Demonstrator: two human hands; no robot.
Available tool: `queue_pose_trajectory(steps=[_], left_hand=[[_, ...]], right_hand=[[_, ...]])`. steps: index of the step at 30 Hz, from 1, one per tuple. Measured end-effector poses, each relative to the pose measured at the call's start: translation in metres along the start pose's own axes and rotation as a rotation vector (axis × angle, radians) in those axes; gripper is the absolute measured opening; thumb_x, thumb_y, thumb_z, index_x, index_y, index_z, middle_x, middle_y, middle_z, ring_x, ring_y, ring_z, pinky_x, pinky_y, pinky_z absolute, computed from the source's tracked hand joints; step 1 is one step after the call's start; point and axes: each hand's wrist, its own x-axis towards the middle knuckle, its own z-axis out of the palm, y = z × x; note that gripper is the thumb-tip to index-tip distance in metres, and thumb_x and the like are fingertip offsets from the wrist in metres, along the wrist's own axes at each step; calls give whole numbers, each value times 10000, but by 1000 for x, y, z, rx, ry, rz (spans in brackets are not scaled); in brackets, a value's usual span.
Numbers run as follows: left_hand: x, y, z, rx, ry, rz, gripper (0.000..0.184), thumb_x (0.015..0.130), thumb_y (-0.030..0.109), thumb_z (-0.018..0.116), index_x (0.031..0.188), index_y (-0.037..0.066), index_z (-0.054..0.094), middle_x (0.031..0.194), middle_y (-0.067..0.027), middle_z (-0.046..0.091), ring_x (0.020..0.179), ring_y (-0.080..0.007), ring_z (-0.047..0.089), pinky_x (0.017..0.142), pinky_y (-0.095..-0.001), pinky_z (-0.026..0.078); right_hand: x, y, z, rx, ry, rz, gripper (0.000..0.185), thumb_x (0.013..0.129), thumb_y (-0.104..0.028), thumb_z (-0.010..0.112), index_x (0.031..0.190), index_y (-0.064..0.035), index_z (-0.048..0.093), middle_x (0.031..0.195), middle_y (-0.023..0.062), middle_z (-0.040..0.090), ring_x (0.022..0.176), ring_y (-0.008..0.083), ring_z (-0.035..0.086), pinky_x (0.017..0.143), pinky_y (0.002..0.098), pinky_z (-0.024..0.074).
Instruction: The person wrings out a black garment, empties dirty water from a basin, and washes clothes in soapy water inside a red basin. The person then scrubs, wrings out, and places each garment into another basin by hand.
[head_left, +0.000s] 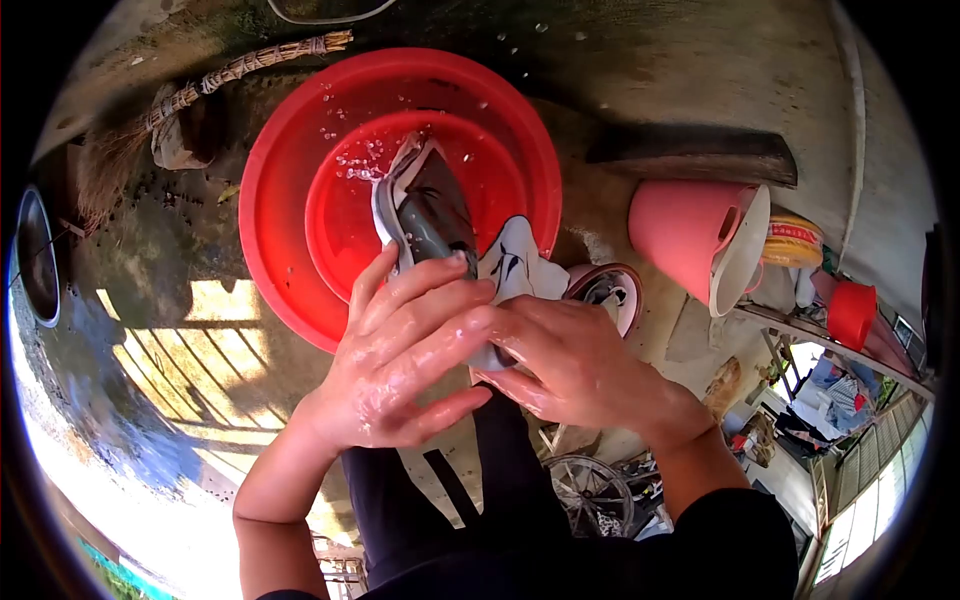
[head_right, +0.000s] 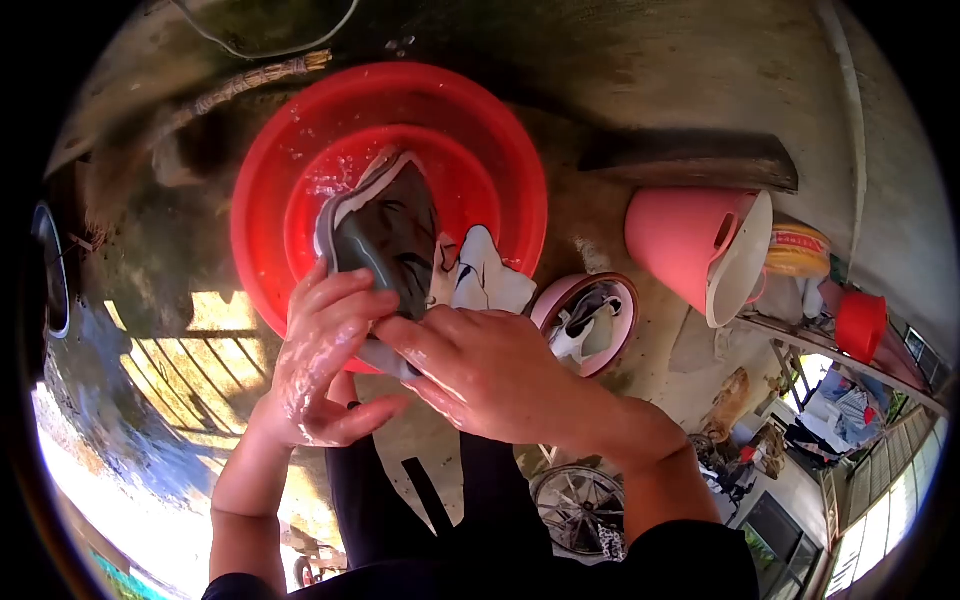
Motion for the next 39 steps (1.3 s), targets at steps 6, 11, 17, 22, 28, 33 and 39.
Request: queue_pose_trajectory(steps=[6,11,17,22,28,33,39], left_hand=[[-62,-162,55,615,-294,-493,219,701,48,561,916,61,523,728,-103,588,729,-281,582,671,-386,421],[-106,-282,129,705,-594,-1011,237,776,109,483,1007,83,533,918,-121,588,880,-245,599,797,-383,445],[-141,-360,174,802,-983,-874,394,775,254,528,1139,103,532,1141,-127,534,1010,-267,554,831,-365,456],[-111,-238,121,484,-202,-1037,355,767,353,552,947,49,522,825,-165,611,781,-350,587,677,-416,467],[-58,-40,69,297,407,-445,254,689,-14,635,692,46,389,592,-73,478,536,-275,508,532,-378,404],[-19,69,67,-58,570,-59,285,617,-49,691,675,31,423,845,-191,595,591,-275,570,473,-321,440],[-5,80,87,-76,327,30,297,544,43,626,821,28,520,1045,-190,521,1018,-350,505,804,-418,440]], right_hand=[[26,156,138,-189,-25,304,556,671,-146,667,1164,-75,421,1136,144,517,1048,298,497,846,395,418],[46,238,230,-529,-443,527,528,686,-172,626,1178,-85,456,1198,145,487,1121,305,451,898,447,376],[74,295,281,-443,-514,533,275,727,-152,542,987,-88,606,935,152,617,898,319,588,772,448,451],[56,212,194,-100,-95,620,224,691,-110,575,897,-21,589,853,134,622,804,273,608,661,390,474],[-3,87,81,972,283,726,210,682,51,576,867,3,488,758,48,546,675,68,511,558,211,403],[-46,-23,-22,1062,526,631,438,662,-124,662,1016,20,446,941,90,555,832,133,546,751,262,439],[-54,-43,-18,679,493,456,671,649,-251,720,1149,36,377,1036,94,507,894,138,504,784,273,422]])
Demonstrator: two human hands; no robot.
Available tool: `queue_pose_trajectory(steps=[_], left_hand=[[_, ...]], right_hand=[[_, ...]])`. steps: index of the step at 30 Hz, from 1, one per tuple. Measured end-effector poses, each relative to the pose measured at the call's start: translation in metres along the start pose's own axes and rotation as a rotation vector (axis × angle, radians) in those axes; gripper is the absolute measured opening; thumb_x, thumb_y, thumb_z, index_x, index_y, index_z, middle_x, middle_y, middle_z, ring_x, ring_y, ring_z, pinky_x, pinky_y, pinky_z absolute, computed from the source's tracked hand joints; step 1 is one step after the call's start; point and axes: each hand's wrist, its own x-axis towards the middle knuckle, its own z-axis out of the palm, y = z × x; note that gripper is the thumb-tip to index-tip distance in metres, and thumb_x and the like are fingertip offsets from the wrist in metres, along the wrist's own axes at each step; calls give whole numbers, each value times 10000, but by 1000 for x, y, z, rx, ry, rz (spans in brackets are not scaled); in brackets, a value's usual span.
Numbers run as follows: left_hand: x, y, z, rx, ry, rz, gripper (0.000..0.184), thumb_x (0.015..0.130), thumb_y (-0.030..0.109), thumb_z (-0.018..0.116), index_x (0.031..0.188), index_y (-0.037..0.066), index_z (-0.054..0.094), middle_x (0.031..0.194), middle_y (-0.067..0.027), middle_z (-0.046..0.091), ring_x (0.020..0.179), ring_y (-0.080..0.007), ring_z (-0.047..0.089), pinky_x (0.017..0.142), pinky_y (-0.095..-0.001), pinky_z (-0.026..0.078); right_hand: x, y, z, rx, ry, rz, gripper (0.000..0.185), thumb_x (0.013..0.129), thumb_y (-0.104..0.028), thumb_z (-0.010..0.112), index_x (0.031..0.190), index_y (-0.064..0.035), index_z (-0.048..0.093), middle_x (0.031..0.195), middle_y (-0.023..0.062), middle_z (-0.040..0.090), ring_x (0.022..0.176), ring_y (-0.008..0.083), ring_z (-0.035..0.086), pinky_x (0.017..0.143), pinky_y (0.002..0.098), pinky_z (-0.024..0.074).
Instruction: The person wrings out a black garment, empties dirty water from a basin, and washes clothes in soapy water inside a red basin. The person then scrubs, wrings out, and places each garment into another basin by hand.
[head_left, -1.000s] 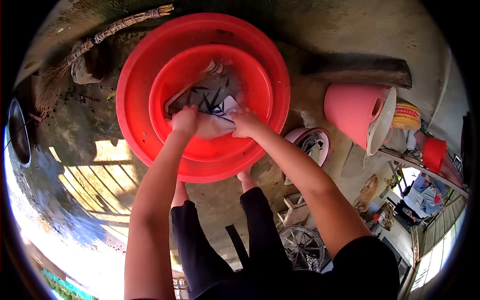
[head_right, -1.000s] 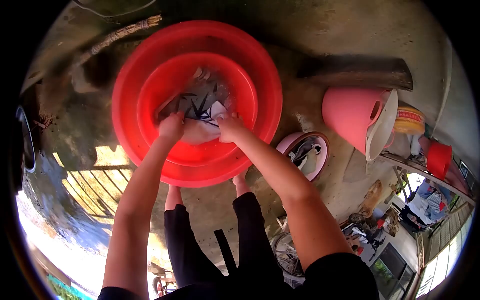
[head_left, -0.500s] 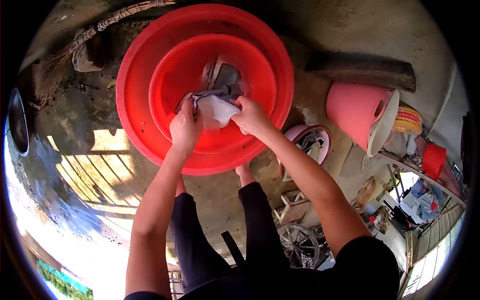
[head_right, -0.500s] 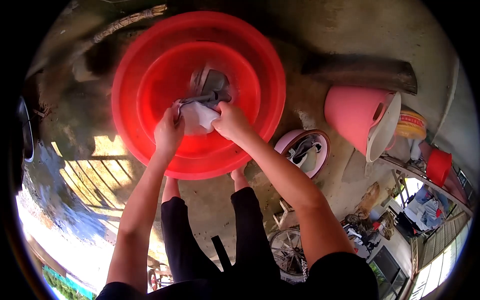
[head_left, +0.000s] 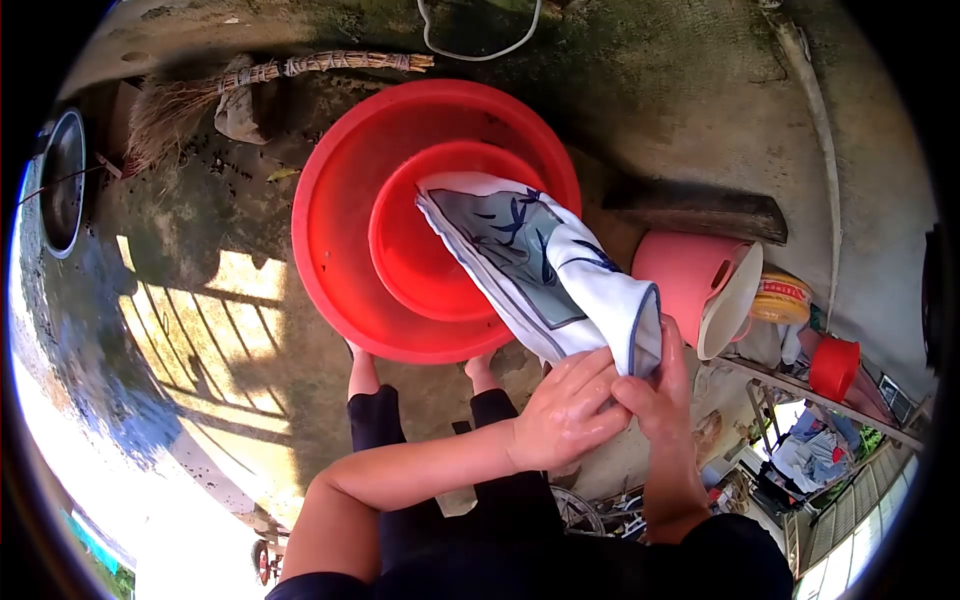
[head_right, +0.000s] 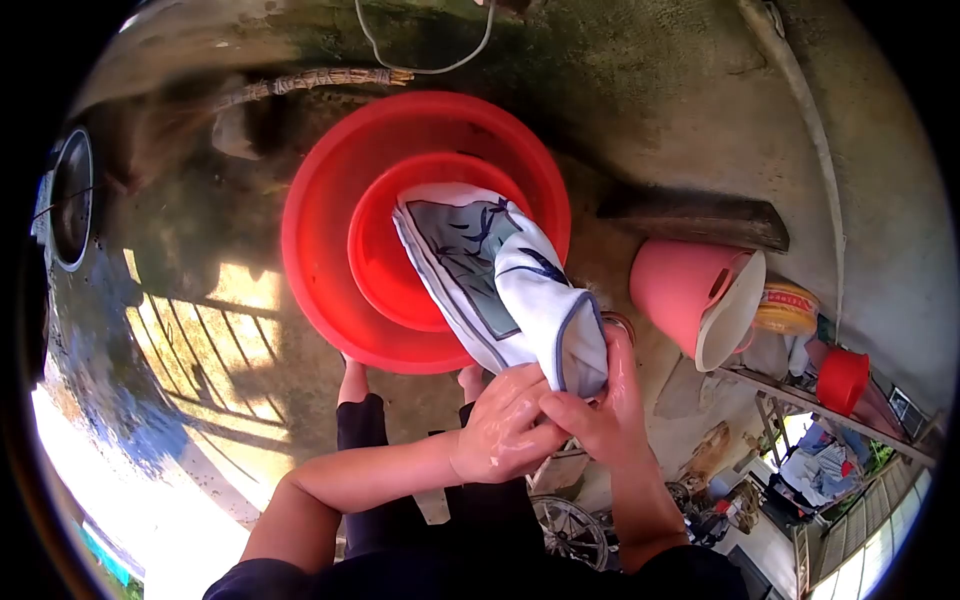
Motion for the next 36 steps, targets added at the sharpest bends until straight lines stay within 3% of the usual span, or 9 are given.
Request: queue_pose_trajectory(steps=[2,5,7,11,13,17,22,27,36], left_hand=[[-20,-39,15,21,-103,-105,361,578,35,624,932,26,555,1164,-212,448,1104,-374,442,878,-435,394],[-65,-106,16,488,-516,-380,573,662,118,617,1205,78,441,1300,-144,362,1233,-293,311,996,-494,241],[-97,-140,11,582,-595,-595,540,677,127,608,1184,45,442,1259,-170,408,1138,-301,412,979,-478,275],[-125,-159,-22,573,-564,-636,475,699,115,602,1142,19,459,1200,-189,446,1010,-310,504,883,-420,378],[-135,-167,-31,528,-564,-692,452,709,106,597,1131,15,465,1182,-190,457,969,-308,527,842,-399,410],[-150,-172,-32,460,-536,-692,404,729,97,590,1111,23,482,1146,-183,484,897,-306,559,769,-382,447],[-130,-148,-39,315,-454,-804,374,747,120,589,1097,31,491,1124,-156,507,883,-331,562,745,-400,468],[-87,-102,-65,512,-328,-747,451,758,159,588,1164,22,448,1101,-162,514,873,-322,576,729,-382,485],[46,39,-91,416,-129,-427,737,658,195,718,1285,79,346,1226,-144,471,1118,-311,460,914,-375,401]], right_hand=[[35,36,10,97,74,302,502,704,-136,663,1114,34,426,1011,79,511,866,140,500,749,255,420],[103,159,47,-472,177,78,341,713,-100,579,1032,-12,496,787,138,605,730,239,593,673,328,460],[145,266,81,-803,102,-180,534,666,-75,601,1169,-111,425,1051,168,517,924,379,531,744,410,464],[200,361,141,-1118,-7,-166,710,640,-124,688,1266,-165,355,1261,145,333,1026,354,444,833,417,415],[228,392,147,-754,31,40,629,665,-160,676,1237,-136,414,1209,166,409,1003,321,484,798,409,436],[269,421,145,-604,-22,-49,534,692,-161,643,1194,-112,467,1127,184,484,968,310,522,762,404,450],[204,315,92,-814,-218,27,343,739,-98,553,1080,-61,565,874,213,608,838,336,595,699,387,463],[105,127,22,-553,-61,-138,326,786,-35,524,1110,-13,542,934,166,627,876,191,609,769,273,449],[-4,-109,-30,-648,-176,-465,264,778,-107,531,1036,-78,576,842,157,617,781,295,606,686,345,469]])
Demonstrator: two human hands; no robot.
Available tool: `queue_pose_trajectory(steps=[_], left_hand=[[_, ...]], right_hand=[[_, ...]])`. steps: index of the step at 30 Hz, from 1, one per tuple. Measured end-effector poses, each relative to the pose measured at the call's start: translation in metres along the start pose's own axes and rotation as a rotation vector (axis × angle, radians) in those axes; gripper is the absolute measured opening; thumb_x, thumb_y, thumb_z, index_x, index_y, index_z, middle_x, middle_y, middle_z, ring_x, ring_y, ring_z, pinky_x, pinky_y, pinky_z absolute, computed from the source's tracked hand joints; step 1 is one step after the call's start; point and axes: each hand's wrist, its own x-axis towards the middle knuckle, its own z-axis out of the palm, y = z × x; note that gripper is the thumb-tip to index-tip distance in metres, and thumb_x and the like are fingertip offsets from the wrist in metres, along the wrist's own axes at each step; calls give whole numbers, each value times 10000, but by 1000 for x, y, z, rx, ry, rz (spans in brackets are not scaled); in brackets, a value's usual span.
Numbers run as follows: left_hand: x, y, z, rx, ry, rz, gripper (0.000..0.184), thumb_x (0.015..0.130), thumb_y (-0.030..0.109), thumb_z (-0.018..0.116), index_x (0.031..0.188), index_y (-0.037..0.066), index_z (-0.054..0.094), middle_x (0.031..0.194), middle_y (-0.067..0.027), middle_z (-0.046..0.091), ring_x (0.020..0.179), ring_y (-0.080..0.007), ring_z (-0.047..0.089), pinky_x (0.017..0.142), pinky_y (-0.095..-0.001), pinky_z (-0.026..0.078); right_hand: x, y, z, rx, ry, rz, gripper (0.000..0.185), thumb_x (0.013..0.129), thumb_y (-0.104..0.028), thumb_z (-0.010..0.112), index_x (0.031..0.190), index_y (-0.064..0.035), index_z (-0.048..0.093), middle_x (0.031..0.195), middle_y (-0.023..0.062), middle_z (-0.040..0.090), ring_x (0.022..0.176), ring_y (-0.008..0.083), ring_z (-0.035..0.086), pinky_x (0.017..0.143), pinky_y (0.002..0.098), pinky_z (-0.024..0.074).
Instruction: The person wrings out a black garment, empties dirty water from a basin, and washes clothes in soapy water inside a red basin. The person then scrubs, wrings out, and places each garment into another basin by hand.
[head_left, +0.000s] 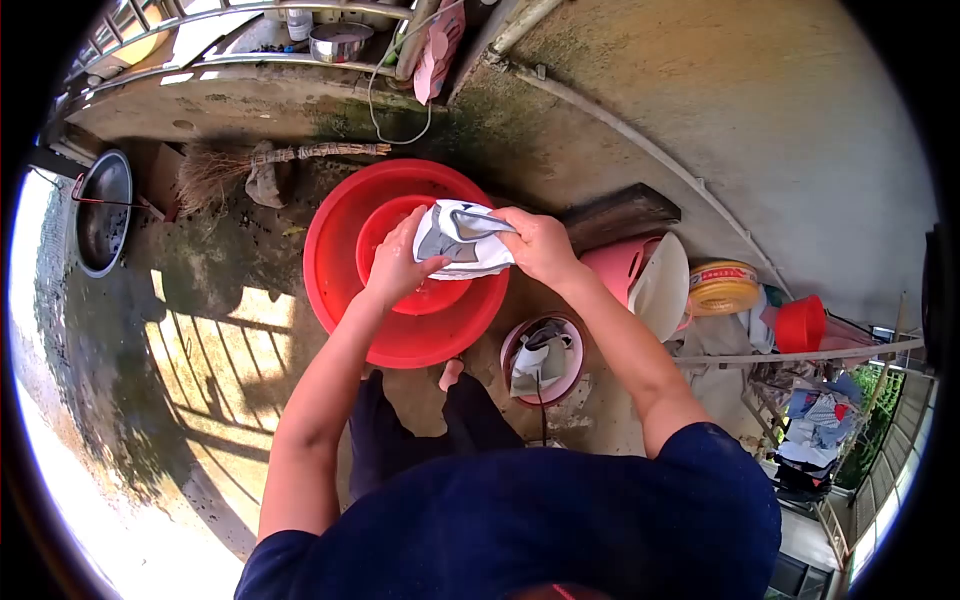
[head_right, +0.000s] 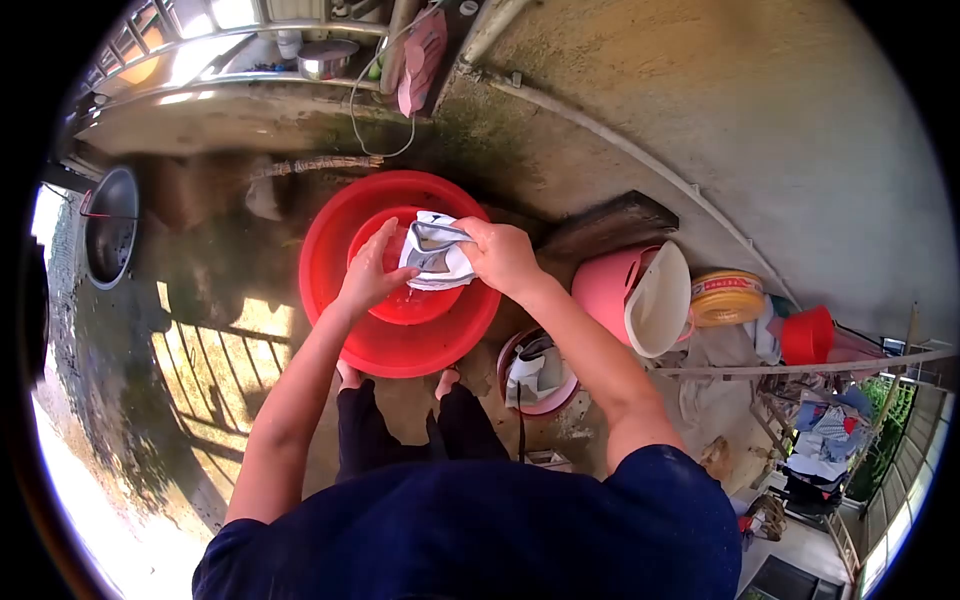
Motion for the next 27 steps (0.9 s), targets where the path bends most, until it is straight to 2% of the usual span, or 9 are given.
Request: queue_pose_trajectory(steps=[2,5,8,13,15,17,19,24,27], left_hand=[[16,42,-24,-192,17,164,691,670,109,698,1282,116,377,1245,-137,459,1147,-289,442,948,-358,380],[42,84,-49,-447,-34,263,277,701,-19,602,975,16,597,952,-82,610,903,-163,572,781,-275,450],[40,133,-80,-535,45,261,154,692,-24,601,844,-1,594,662,-14,573,673,-60,530,613,-230,440],[37,151,-79,-50,-40,295,185,679,92,660,829,-4,612,657,-64,610,605,-99,557,575,-269,440],[32,141,-69,-196,68,181,221,670,125,667,859,17,628,661,-102,609,580,-141,567,573,-281,442],[28,143,-60,117,161,60,200,676,184,627,796,25,609,697,-150,604,668,-296,596,622,-351,459],[21,146,-55,117,291,46,195,669,178,608,789,25,589,727,-163,609,725,-334,591,652,-389,457],[13,158,-43,-134,288,12,271,607,146,601,809,-17,521,714,-177,569,698,-310,569,662,-367,447],[10,175,-49,-154,155,178,359,604,168,634,873,-26,494,778,-160,552,735,-280,548,687,-343,440]], right_hand=[[-3,-21,-23,-92,18,-113,224,782,-155,534,994,-103,583,811,142,613,752,311,594,655,371,465],[-11,-50,-64,-266,0,-268,231,802,-159,543,1019,-87,571,858,133,617,764,289,602,629,342,463],[-22,-46,-89,-375,81,-342,233,785,-252,547,941,-81,566,795,145,608,734,327,583,616,394,450],[-42,-35,-97,-310,93,-82,276,727,-327,603,779,-57,582,708,157,602,689,331,588,603,420,448],[-46,-28,-75,-198,234,-10,261,724,-330,614,754,-72,596,700,153,604,685,338,587,605,414,453],[-31,-17,-55,-164,258,6,270,702,-314,629,750,-51,592,687,157,604,665,311,599,585,390,456],[-16,-17,-46,41,235,125,258,687,-234,654,737,2,560,598,102,574,519,209,551,490,338,432],[-10,-60,-51,924,197,371,162,698,-130,622,648,2,542,561,57,531,381,119,463,305,240,301],[-11,-79,-63,910,152,249,165,706,-126,597,644,9,526,519,52,496,382,127,458,325,255,311]])
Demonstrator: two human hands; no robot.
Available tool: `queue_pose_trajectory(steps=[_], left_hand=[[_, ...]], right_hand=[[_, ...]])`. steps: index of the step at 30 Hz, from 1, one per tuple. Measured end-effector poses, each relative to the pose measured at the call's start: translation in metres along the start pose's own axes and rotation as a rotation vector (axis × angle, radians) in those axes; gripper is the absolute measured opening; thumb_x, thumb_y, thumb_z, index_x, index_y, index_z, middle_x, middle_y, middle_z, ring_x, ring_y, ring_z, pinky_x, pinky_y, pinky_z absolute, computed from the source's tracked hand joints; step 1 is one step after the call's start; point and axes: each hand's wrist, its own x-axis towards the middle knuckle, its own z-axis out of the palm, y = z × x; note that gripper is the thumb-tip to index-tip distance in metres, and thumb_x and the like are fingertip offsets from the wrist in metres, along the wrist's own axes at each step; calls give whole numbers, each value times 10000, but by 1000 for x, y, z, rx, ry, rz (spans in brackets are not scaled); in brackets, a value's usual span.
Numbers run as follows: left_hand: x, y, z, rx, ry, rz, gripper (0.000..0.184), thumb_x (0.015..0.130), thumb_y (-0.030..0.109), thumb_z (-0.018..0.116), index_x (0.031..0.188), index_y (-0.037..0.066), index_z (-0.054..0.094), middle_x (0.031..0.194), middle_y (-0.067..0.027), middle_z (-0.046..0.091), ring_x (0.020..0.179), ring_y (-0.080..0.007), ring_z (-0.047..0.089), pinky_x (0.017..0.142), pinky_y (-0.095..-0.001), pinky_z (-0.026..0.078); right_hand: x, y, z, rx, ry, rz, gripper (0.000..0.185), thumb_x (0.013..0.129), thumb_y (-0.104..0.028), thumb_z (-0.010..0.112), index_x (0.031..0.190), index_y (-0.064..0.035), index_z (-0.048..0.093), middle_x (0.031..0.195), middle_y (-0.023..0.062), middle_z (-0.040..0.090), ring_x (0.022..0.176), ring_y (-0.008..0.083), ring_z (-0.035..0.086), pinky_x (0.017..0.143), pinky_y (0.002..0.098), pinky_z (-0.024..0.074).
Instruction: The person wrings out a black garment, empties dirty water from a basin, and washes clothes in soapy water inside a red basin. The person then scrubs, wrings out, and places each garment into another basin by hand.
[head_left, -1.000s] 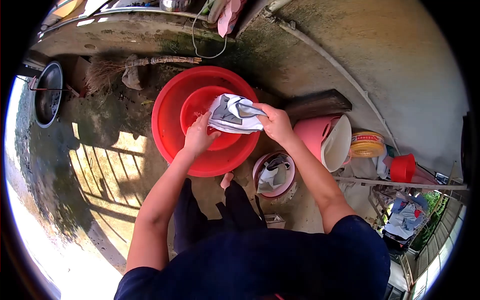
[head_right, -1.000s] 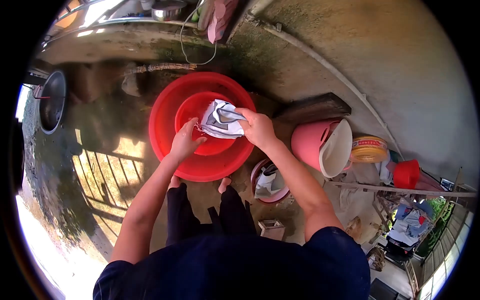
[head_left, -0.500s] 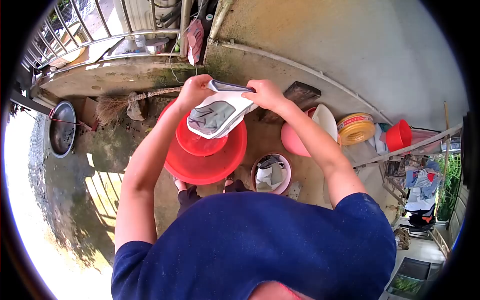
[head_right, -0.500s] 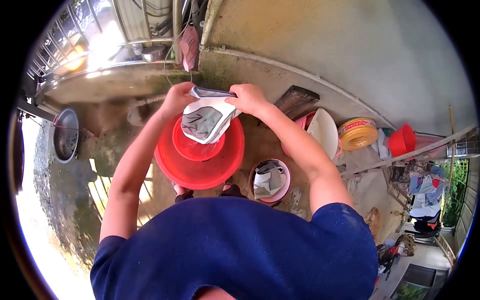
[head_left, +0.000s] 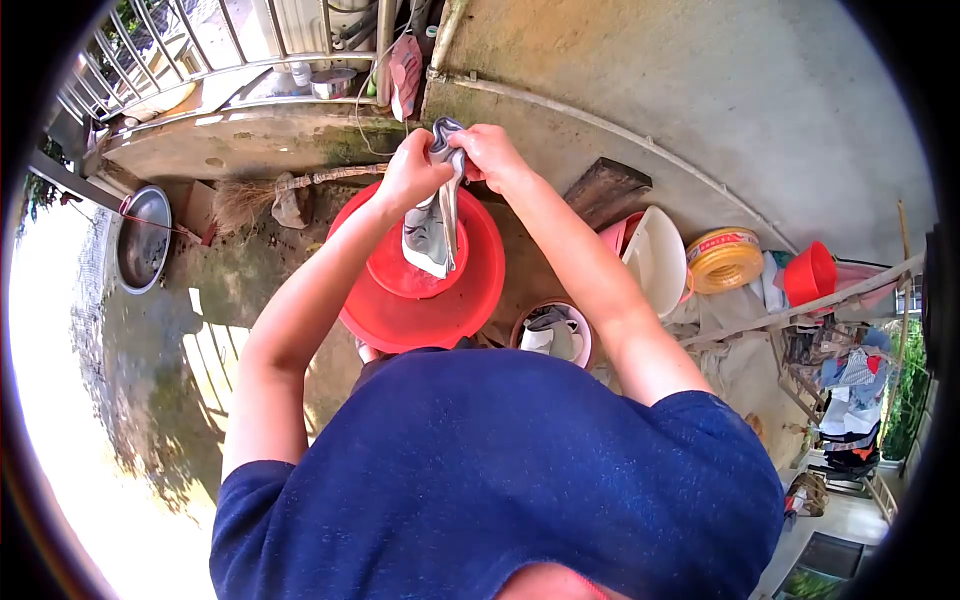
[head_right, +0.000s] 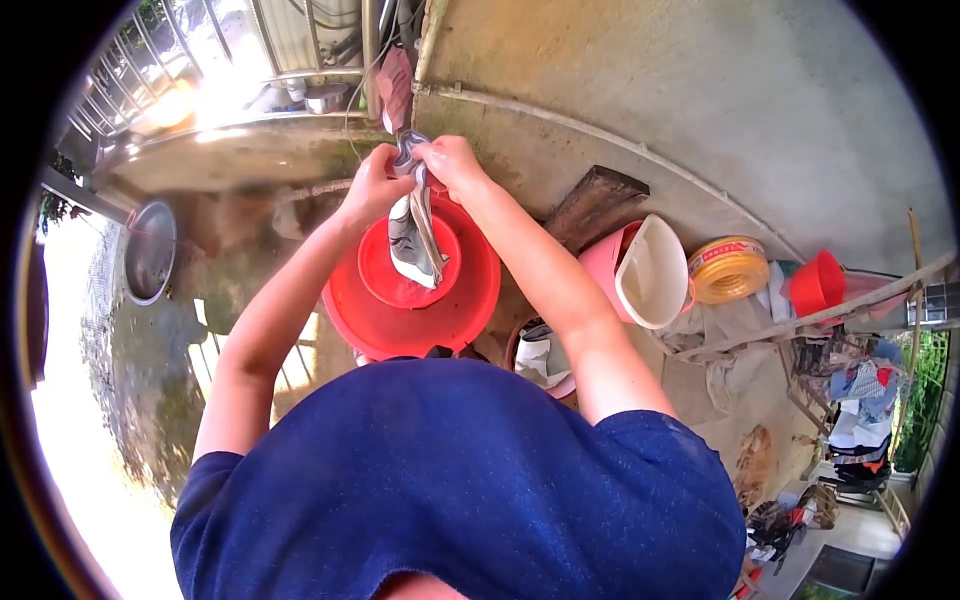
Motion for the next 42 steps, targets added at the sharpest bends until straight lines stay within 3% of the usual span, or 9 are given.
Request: queue_pose_trajectory(steps=[8,12,14,19,22,25,31,36,42], left_hand=[[0,53,-7,200,-85,111,501,596,274,738,933,-16,506,848,-178,573,774,-275,560,689,-349,441],[7,54,-9,18,-1,106,285,680,29,587,962,6,551,678,-57,555,622,-107,518,562,-261,433],[13,52,-9,1,-3,146,301,677,19,585,978,17,570,657,-51,547,637,-115,526,584,-256,436],[14,57,-6,45,-72,364,304,672,-12,600,968,55,612,813,-81,581,756,-127,552,659,-256,453],[17,44,-15,97,-4,405,262,705,-23,576,966,-10,595,993,-117,576,857,-193,583,763,-283,469],[-3,30,-28,-635,34,14,540,728,-6,595,1228,-6,391,1022,-95,547,924,-137,550,802,-239,452],[-37,-9,4,143,63,78,1135,480,390,819,1324,-21,181,1307,-245,306,1240,-347,296,1002,-411,278],[-6,-15,12,-386,73,50,349,658,101,704,975,27,579,855,-42,614,793,-131,568,738,-283,455],[7,-18,17,-305,-195,85,283,672,108,665,926,11,587,803,-52,619,740,-127,575,666,-284,463]], right_hand=[[-21,-28,-19,-306,-54,-233,174,781,-158,605,799,13,573,648,23,546,561,91,501,470,232,404],[-47,-48,-36,-687,-129,-432,427,736,-272,697,1030,1,552,816,68,605,746,137,573,670,263,466],[-62,-57,-35,-1014,127,-971,625,703,-241,707,1234,-82,418,1009,100,580,893,209,571,771,322,468],[-52,-72,-20,-1389,-121,-665,694,688,-275,660,1295,-220,329,995,140,585,914,328,566,747,417,464],[-37,-68,-15,-1276,-171,-683,633,695,-279,638,1264,-159,390,1127,102,556,953,305,561,789,379,464],[-22,-55,-7,-1165,-80,-650,599,693,-238,619,1247,-139,415,1149,140,537,965,317,556,796,376,463],[-23,-45,17,-841,-315,-543,613,687,-197,639,1251,-108,417,1058,136,584,857,233,594,778,332,463],[-52,-82,15,-1044,-403,-557,679,694,-206,648,1291,-104,342,1029,147,597,855,301,602,775,364,460],[-75,-61,-9,-1766,-220,-1406,479,716,-163,555,1187,-178,474,1241,82,427,1164,274,388,908,398,341]])
